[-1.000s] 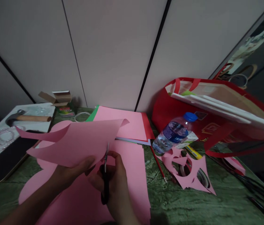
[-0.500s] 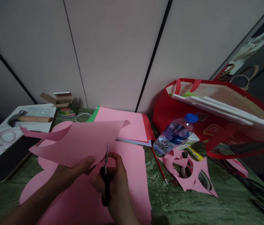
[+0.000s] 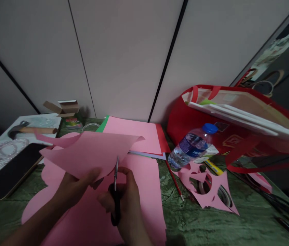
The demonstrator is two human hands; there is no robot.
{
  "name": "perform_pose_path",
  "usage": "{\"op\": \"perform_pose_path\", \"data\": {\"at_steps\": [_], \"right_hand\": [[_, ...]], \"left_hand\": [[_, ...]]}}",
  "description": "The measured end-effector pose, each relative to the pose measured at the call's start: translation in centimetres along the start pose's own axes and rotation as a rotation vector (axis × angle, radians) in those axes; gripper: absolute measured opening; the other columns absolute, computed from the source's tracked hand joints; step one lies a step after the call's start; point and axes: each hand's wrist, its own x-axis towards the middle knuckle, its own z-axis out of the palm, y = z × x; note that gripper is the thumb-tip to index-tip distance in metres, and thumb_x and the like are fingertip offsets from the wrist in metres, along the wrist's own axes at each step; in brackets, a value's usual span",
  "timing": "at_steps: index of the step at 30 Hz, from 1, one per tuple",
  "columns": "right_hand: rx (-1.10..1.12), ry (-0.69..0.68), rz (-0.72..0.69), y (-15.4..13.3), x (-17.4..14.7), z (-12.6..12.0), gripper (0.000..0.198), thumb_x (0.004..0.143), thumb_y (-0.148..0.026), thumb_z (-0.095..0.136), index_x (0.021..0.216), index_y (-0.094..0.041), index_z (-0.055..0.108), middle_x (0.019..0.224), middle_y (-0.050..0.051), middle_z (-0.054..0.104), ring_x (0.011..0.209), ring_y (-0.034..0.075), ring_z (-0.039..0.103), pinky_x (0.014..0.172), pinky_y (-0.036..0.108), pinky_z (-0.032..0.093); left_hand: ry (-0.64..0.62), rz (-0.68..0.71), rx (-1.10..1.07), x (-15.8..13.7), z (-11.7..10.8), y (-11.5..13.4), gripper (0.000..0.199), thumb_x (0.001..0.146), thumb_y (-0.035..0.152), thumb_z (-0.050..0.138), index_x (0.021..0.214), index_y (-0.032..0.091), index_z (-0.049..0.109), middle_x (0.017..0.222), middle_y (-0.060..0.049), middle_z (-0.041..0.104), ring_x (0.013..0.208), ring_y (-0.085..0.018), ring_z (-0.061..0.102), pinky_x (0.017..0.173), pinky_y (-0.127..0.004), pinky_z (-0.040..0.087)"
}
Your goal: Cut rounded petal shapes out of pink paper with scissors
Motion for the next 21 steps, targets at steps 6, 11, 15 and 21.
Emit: {"op": "perform_pose_path", "data": {"at_steps": [6,11,15,21], "right_hand": [[0.011,-0.002,0.02,0.2,0.5,0.2,0.055,0.05,-0.018,0.059,0.103,-0.018,0.042,0.038,-0.009,0.053,0.035,0.013,0.049,0.033,0.017,0.03],[0.051,-0.05,-0.014,0.5,0.4,0.0,0.054,0.055,-0.019,0.065,0.103,-0.02,0.042,0.047,-0.007,0.057,0.041,0.013,0.051,0.039,0.02,0.035],[0.151,-0.142,-0.127,0.3,0.0,-0.3,0.059,0.056,-0.027,0.074,0.103,-0.022,0.039,0.06,-0.005,0.059,0.05,0.013,0.054,0.049,0.024,0.04],[0.16,-0.15,-0.136,0.6,0.2,-0.7,0.075,0.052,-0.03,0.08,0.107,-0.023,0.03,0.058,-0.009,0.054,0.052,0.012,0.05,0.053,0.024,0.039]], "left_hand": [[-0.048,0.051,-0.044,0.1,0.3,0.2,0.026,0.081,0.029,0.053,0.058,0.019,0.053,0.043,0.007,0.05,0.04,-0.009,0.05,0.046,-0.022,0.043],[-0.026,-0.045,0.018,-0.3,0.7,0.7,0.031,0.075,0.027,0.056,0.045,0.019,0.051,0.042,0.005,0.053,0.043,-0.01,0.053,0.048,-0.022,0.046],[0.046,-0.1,-0.011,-1.0,1.4,1.6,0.013,0.07,0.022,0.058,0.058,0.02,0.061,0.051,0.004,0.064,0.052,-0.013,0.061,0.05,-0.022,0.049],[0.034,-0.109,-0.031,-1.2,1.8,2.7,0.014,0.07,0.019,0.057,0.056,0.02,0.061,0.05,0.005,0.064,0.051,-0.012,0.06,0.047,-0.02,0.047]]}}
